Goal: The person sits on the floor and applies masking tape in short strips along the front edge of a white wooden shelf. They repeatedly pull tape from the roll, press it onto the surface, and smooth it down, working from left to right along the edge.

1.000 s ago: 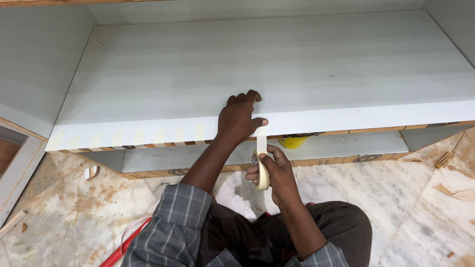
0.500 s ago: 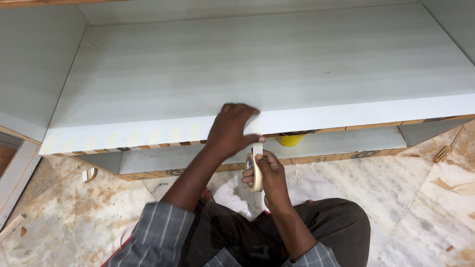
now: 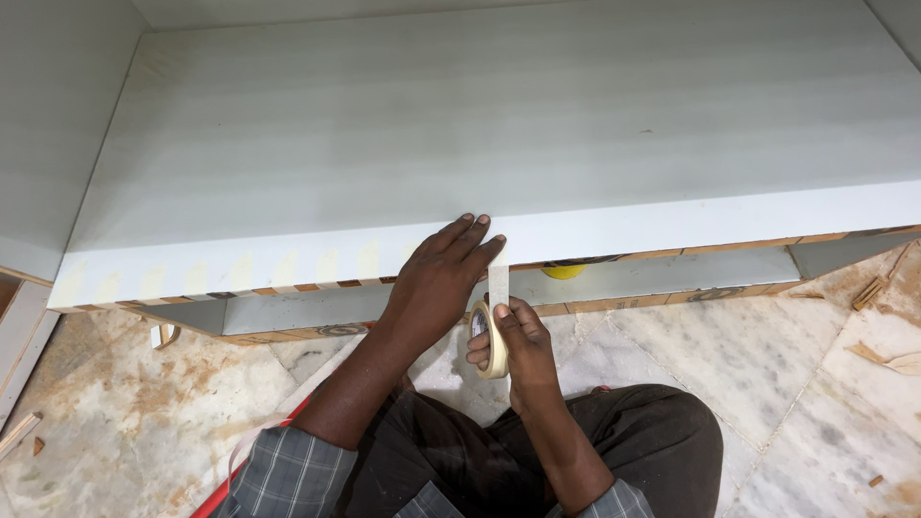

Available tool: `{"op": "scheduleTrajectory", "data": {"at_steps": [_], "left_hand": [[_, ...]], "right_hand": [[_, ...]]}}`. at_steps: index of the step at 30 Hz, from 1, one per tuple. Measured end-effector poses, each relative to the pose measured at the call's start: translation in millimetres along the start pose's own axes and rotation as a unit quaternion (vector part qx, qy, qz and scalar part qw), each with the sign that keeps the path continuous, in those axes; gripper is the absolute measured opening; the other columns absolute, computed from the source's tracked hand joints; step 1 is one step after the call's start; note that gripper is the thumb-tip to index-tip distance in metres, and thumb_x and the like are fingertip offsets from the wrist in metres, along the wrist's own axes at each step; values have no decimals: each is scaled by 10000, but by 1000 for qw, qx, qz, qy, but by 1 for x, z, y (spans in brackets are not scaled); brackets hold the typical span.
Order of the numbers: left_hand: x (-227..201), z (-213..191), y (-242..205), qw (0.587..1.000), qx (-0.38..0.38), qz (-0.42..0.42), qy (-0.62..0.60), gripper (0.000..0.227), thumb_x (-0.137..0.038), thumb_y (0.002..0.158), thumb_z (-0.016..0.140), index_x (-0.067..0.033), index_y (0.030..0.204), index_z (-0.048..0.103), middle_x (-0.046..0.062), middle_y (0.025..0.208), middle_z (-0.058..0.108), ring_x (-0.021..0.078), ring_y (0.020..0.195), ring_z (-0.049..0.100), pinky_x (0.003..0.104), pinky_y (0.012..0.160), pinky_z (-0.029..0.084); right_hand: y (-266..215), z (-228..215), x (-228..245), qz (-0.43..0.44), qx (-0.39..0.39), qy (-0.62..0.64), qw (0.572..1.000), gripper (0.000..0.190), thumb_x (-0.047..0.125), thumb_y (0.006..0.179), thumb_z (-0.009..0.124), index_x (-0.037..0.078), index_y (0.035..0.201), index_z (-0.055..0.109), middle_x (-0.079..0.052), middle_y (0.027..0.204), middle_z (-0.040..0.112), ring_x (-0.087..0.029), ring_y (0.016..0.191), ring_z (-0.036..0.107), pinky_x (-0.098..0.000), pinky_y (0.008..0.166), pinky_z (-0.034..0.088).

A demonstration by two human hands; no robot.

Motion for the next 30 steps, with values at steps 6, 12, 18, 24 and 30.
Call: {"op": "scheduleTrajectory", "data": {"at_steps": [6,12,18,24,30], "left_hand": [[-3,0,-3,999,-30,13,26,440,-125,930,655,-132,1370,641,102,1485,581,244,1432,477,427,1131,433],[-2,3,-1,998,-25,26,49,436,-166,933,658,-133,1367,641,104,1475,588,238,1427,483,428,1120,439],[0,6,-1,998,1,25,65,461,-156,935,632,-149,1396,619,84,1487,574,225,1434,466,409,1107,447],[0,8,0,996,29,16,80,512,-119,911,633,-184,1418,602,58,1510,551,204,1441,455,365,1074,479],[-1,4,1,997,44,9,63,644,-161,775,717,-168,1408,595,60,1509,543,206,1431,450,357,1058,475]], "right_hand": [[-3,1,3,-29,18,16,999,408,352,997,585,14,1223,608,-125,725,704,-195,570,689,-298,532,551],[-1,2,2,-35,19,18,999,412,352,996,583,7,1220,607,-136,707,702,-199,565,694,-301,526,545],[10,-1,-8,-17,1,15,1000,417,361,992,588,14,1221,607,-139,705,701,-207,560,692,-307,517,545],[26,1,-11,-21,0,3,1000,391,361,1011,571,26,1210,606,-126,718,711,-197,567,696,-293,514,533],[46,3,-7,-39,9,-6,999,352,345,1024,561,17,1143,604,-136,711,713,-195,572,710,-292,517,540]]}}
Point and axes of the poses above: each hand's wrist, its own y-axis towards the middle knuckle, its own z-axis out of the palm, x = y × z, the point moved 8 cm from there along y, towards the middle knuckle
